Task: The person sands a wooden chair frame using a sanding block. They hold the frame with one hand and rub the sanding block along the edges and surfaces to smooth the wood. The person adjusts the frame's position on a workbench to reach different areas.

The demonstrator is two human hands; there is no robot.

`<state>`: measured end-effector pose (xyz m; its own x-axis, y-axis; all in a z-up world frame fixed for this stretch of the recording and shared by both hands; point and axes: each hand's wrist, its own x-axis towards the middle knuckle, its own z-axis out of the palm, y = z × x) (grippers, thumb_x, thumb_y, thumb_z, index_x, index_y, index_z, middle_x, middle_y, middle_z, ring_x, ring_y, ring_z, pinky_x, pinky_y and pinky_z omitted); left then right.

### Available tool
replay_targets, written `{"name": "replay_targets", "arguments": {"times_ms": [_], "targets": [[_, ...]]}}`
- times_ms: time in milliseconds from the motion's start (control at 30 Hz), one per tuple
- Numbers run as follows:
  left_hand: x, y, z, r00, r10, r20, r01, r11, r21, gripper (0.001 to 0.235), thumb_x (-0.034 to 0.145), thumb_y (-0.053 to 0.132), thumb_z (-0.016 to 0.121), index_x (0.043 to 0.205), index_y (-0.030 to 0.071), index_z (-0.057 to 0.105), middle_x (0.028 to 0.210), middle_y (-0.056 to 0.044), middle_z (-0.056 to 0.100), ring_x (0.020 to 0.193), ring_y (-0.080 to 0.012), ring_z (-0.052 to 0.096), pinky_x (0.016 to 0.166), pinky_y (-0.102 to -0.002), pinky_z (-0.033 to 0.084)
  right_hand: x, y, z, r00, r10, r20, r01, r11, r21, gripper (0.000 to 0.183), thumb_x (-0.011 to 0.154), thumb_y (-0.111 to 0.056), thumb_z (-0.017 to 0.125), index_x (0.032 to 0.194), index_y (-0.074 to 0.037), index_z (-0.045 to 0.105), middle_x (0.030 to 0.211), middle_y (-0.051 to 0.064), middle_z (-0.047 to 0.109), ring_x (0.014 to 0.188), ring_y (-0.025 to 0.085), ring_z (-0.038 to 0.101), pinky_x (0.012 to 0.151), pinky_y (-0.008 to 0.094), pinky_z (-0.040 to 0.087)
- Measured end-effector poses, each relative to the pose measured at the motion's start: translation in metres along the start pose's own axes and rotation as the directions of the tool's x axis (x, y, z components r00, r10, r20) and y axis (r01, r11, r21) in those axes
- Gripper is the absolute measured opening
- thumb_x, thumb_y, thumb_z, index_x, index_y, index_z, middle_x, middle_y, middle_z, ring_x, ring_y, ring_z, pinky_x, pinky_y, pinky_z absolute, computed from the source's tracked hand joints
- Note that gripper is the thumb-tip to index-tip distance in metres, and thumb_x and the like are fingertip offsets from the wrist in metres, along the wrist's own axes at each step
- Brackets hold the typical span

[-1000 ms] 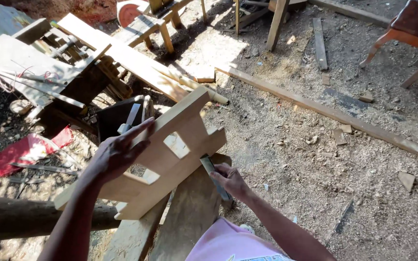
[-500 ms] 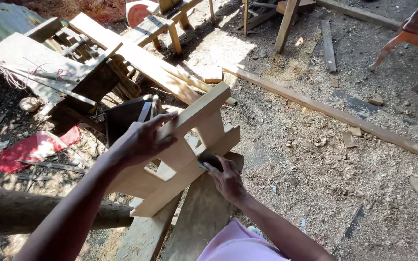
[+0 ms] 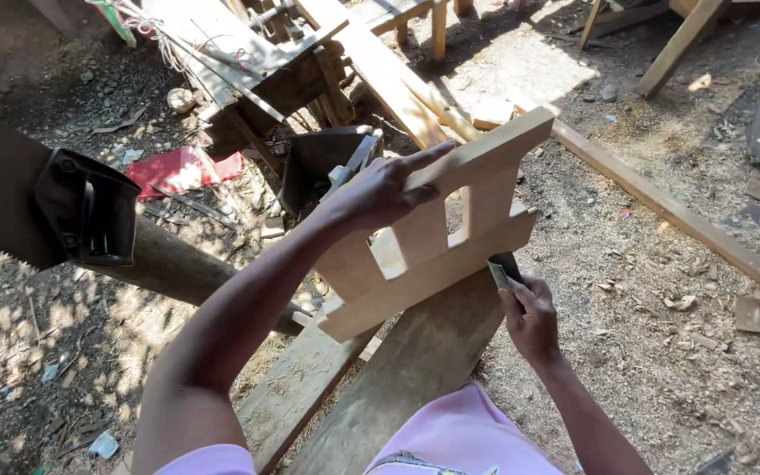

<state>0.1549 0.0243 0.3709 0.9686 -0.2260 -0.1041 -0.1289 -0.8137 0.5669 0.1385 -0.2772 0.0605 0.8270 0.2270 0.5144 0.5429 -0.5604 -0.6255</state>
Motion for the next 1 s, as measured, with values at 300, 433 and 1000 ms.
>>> {"name": "replay_targets", "arguments": {"times_ms": [300, 433, 1000], "targets": [[0.076, -0.087, 0.062, 0.886, 0.339, -0.316, -0.372, 0.927, -0.048, 0.066, 0.104, 0.032, 0.061, 0.163, 0.027, 0.031, 0.135, -0.025, 0.065, 0.107, -0.0308, 0.070, 0.094, -0.046, 0.055, 0.071, -0.021, 0.012, 0.985, -0.161, 0.055, 0.157, 0.985, 0.071, 0.030, 0.102, -0.018, 0.066, 0.131, -0.008, 0.068, 0.113, 0.017, 0.064, 0.103, 0.032, 0.066, 0.086, 0.041, 0.058], [0.029, -0.016, 0.008, 0.985, -0.053, -0.162, 0.057, 0.998, 0.019, 0.072, 0.096, 0.037, 0.061, 0.160, 0.031, 0.028, 0.120, -0.019, 0.072, 0.106, -0.0331, 0.070, 0.094, -0.047, 0.053, 0.106, -0.029, 0.043, 0.987, -0.066, 0.149, 0.058, 0.996, 0.061, 0.032, 0.100, -0.015, 0.067, 0.131, -0.010, 0.069, 0.108, 0.020, 0.063, 0.098, 0.037, 0.066, 0.084, 0.044, 0.056], [0.037, -0.018, 0.023, 0.978, -0.083, -0.192, 0.112, 0.982, 0.149, 0.067, 0.099, 0.042, 0.057, 0.159, 0.037, 0.028, 0.115, -0.015, 0.074, 0.099, -0.0292, 0.074, 0.087, -0.047, 0.057, 0.133, -0.032, 0.062, 0.954, 0.153, 0.257, -0.187, 0.976, 0.113, 0.033, 0.101, -0.028, 0.066, 0.126, -0.008, 0.072, 0.118, 0.023, 0.069, 0.108, 0.038, 0.068, 0.093, 0.045, 0.054]]}}
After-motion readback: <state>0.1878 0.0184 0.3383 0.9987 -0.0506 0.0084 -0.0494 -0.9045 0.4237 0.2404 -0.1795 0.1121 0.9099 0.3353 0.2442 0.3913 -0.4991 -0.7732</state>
